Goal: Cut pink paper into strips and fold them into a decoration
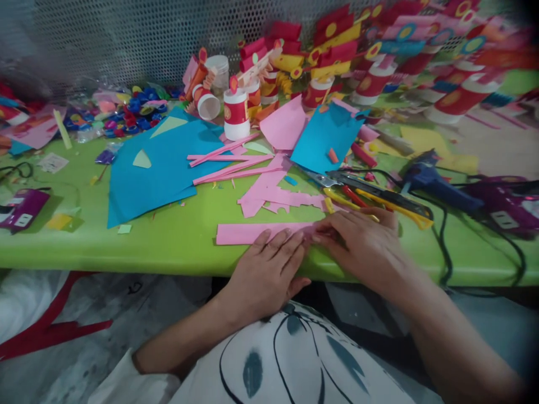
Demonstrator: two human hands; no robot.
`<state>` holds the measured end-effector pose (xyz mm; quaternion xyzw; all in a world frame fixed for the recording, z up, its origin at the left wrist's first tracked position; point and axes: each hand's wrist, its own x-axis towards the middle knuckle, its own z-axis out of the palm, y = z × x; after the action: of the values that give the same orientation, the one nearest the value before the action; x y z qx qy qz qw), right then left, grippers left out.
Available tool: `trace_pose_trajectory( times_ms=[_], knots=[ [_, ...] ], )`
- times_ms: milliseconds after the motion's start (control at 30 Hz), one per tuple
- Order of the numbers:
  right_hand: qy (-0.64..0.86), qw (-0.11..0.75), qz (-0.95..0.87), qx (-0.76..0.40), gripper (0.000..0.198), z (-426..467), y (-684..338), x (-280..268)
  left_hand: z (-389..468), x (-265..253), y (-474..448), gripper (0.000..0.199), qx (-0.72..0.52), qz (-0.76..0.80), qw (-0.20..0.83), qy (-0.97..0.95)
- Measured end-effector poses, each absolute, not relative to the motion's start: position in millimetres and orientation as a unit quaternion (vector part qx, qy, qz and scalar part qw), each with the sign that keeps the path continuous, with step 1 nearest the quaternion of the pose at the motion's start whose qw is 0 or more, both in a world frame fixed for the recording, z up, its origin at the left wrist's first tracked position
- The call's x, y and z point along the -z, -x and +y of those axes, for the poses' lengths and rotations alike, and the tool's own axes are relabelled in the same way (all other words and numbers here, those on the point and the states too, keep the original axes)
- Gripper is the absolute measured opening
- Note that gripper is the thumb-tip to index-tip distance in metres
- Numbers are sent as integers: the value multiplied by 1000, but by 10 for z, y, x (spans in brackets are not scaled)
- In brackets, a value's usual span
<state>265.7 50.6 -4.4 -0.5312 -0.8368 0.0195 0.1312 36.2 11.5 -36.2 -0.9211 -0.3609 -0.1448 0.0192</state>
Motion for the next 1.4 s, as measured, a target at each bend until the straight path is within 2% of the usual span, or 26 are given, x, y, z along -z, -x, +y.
trace_pose_trajectory(
  times_ms=[233, 400, 500, 633, 800, 1100, 1400],
  knots=[
    [586, 158, -795, 23, 21, 374, -2640, 91, 106, 362, -404, 58, 156, -378, 1, 913],
    [593, 283, -752, 53, 23, 110, -2697, -3, 97, 372, -429, 57, 158, -382, 8, 910],
    [545, 323, -770, 75, 24, -80, -2631, 8, 94, 397, -431, 57, 160, -376, 14, 912],
    [483, 267, -832, 59, 44, -162, -2435, 162, 93, 429, -428, 56, 164, -381, 22, 910],
    [487, 225, -841, 72, 60, -114, -2319, 365, 72, 415, -445, 55, 150, -377, 27, 914],
    [484, 220, -843, 81, 53, -79, -2299, 385, -90, 391, -256, 66, 138, -475, 67, 866],
    [485, 218, -843, 83, 60, -69, -2317, 389, -213, 354, 73, 69, 134, -531, 70, 834]
  ],
)
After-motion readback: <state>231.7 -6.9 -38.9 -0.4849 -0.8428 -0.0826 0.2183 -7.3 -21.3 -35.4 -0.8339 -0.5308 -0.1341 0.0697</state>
